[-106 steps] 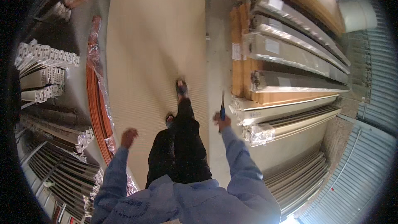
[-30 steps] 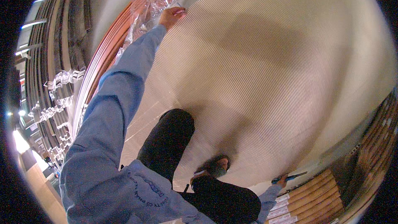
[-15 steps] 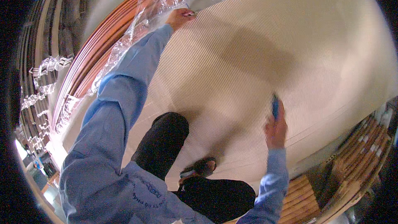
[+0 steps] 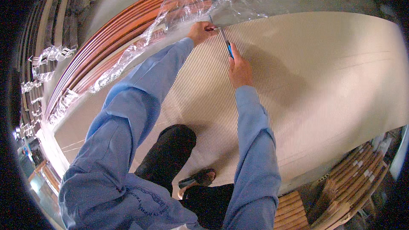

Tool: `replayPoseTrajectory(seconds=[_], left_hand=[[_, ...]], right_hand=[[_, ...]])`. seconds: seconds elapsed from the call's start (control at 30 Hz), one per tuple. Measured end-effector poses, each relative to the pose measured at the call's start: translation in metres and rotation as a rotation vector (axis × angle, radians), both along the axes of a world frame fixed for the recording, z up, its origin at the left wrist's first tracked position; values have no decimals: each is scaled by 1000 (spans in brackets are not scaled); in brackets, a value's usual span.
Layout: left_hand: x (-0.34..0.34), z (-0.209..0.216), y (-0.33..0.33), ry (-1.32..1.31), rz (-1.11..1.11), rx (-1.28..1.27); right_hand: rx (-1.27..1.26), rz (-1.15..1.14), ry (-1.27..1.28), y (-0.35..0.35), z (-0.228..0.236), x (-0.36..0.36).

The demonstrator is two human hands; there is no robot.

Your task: The person repeatedly cuts large ribbed sheets on the floor using a utility knife and a metal straightedge. They position the sheet, align the straightedge, cut along it, then lift and reposition the sheet to repeat the process.

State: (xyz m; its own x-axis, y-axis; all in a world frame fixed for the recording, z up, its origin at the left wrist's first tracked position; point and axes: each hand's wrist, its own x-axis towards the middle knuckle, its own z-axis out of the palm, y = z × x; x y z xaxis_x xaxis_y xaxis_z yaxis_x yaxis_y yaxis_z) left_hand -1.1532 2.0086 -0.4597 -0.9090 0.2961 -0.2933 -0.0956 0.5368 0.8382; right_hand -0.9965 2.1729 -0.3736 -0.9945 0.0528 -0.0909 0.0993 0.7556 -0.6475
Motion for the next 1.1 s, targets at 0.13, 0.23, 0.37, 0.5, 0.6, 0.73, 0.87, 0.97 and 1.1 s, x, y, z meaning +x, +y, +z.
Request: replayPoseTrajectory(seconds=[0.13, 0.23, 0.37, 0.5, 0.6, 0.73, 0.87, 0.97, 1.1], left_hand=[[2, 1, -1, -5, 6, 31], [2, 1, -1, 7, -11, 3], [1, 2, -1, 20, -20, -5], [1, 5, -2, -10, -13, -5], [1, 6, -2, -40, -12, -9], [-2, 0, -1, 12, -30, 108], [-3, -11, 1, -16, -12, 156], [-6, -16, 1, -1, 2, 145], [-6, -17, 1, -59, 18, 219]], right_hand=[[-46, 11, 17, 1, -7, 2], [-65, 4, 5, 2, -10, 5], [47, 24, -88, 1, -14, 7], [151, 35, 4, -6, -21, 12], [246, 18, 10, -13, -25, 14], [344, 0, -56, -18, -28, 12], [416, -43, -81, -24, -27, 13], [516, -12, -103, -31, -27, 17], [347, -86, -37, -37, -28, 17]])
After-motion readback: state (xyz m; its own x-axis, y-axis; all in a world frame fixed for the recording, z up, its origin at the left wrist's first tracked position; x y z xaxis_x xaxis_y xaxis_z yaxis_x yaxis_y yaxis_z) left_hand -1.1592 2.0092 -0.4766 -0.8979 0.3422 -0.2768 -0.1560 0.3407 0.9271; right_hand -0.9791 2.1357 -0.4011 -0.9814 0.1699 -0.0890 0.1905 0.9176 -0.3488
